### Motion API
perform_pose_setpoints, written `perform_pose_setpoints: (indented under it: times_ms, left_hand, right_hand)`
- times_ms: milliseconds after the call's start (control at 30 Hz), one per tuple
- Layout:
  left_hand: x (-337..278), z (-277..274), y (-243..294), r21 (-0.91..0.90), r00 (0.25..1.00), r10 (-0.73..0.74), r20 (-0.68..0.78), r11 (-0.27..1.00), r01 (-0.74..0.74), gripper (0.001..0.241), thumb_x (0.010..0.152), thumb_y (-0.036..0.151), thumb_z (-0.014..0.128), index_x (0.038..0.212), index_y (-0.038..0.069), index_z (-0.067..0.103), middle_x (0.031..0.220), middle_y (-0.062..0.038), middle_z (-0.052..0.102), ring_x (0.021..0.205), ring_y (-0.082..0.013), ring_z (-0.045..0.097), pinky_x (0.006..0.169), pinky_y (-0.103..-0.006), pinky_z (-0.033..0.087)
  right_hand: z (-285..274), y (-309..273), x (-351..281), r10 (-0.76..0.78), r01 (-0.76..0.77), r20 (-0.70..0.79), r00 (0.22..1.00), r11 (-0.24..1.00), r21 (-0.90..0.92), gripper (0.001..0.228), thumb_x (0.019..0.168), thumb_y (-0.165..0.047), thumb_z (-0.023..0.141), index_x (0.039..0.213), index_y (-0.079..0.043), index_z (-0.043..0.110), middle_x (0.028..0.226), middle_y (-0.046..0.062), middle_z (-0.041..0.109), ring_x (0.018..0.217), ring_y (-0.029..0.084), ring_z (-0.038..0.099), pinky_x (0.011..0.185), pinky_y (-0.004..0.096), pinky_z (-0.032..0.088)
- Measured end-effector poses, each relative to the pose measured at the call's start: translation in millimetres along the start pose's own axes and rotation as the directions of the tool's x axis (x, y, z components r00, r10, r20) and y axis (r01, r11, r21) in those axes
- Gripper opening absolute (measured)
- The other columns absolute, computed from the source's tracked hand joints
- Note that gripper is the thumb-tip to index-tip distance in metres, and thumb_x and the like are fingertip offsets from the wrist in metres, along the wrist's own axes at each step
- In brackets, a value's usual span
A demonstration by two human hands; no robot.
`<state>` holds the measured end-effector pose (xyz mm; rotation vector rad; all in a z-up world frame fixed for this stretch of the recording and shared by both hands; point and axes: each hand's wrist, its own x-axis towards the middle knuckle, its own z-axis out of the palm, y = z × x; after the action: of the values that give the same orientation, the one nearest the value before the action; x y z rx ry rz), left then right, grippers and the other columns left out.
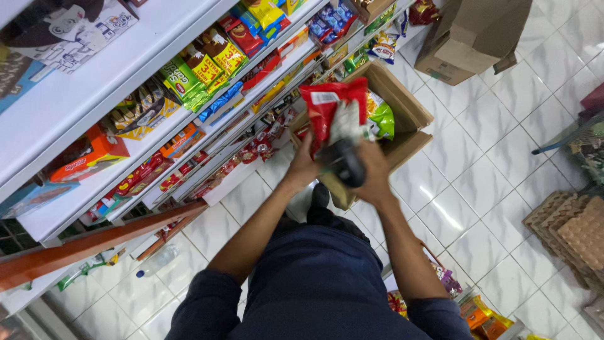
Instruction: The person scans barcodes on snack packages and small stick items using a handheld scanner, then places them into a cardboard box and onto store shelves.
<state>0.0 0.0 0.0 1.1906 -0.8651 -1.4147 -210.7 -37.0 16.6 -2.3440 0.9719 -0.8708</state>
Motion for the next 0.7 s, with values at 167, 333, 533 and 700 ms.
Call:
perform_pose_setpoints:
  times_ms: [167,333,533,700]
  left_hand:
    - [-19.1,-2.0,14.9,0.264,0.993,0.104,0.055,0.958,-0.115,0.102,0.080,0.003,0.081,0.163,0.009,0.021,0.153,-0.015,0.051,0.139,-0.0246,0.051,0.116,-0.0374,0.040]
    - [-19.1,-3.7,0.3,0.210,0.971,0.170,0.171,0.956,-0.204,0.094,0.086,0.001,0.077,0.163,0.007,0.024,0.157,-0.015,0.047,0.144,-0.0253,0.047,0.119,-0.0383,0.039]
    - [-8.4,-21.4,-19.5,0.264,0.997,0.071,-0.014,0.962,-0.064,0.094,0.079,0.001,0.082,0.155,0.006,0.026,0.148,-0.012,0.050,0.138,-0.0209,0.050,0.117,-0.0367,0.042]
    - [-19.6,-18.9,-1.9,-0.132,0.996,0.071,0.060,0.989,-0.062,0.089,0.091,-0.003,0.070,0.164,0.009,0.022,0.155,-0.011,0.047,0.142,-0.0201,0.047,0.118,-0.0359,0.040]
  right_hand:
    - [-24.7,-49.9,51.4,-0.002,-0.012,-0.144,0.990,0.995,-0.094,0.083,0.055,-0.023,0.089,0.128,0.005,0.060,0.131,0.025,0.060,0.119,0.048,0.058,0.102,0.052,0.046]
    - [-33.4,-57.9,80.7,0.284,-0.275,-0.150,0.947,0.958,0.080,0.067,0.076,-0.027,0.087,0.133,-0.001,0.066,0.136,0.017,0.066,0.127,0.040,0.062,0.112,0.047,0.048]
    - [-21.9,-66.5,63.2,-0.123,0.124,0.021,0.992,0.988,-0.094,0.066,0.066,-0.027,0.092,0.121,-0.003,0.065,0.139,0.022,0.059,0.129,0.042,0.058,0.107,0.050,0.045]
    - [-26.9,-41.3,52.5,0.301,-0.303,-0.050,0.952,0.953,-0.018,0.067,0.062,-0.020,0.087,0.122,-0.001,0.063,0.120,0.020,0.061,0.114,0.044,0.060,0.102,0.048,0.050]
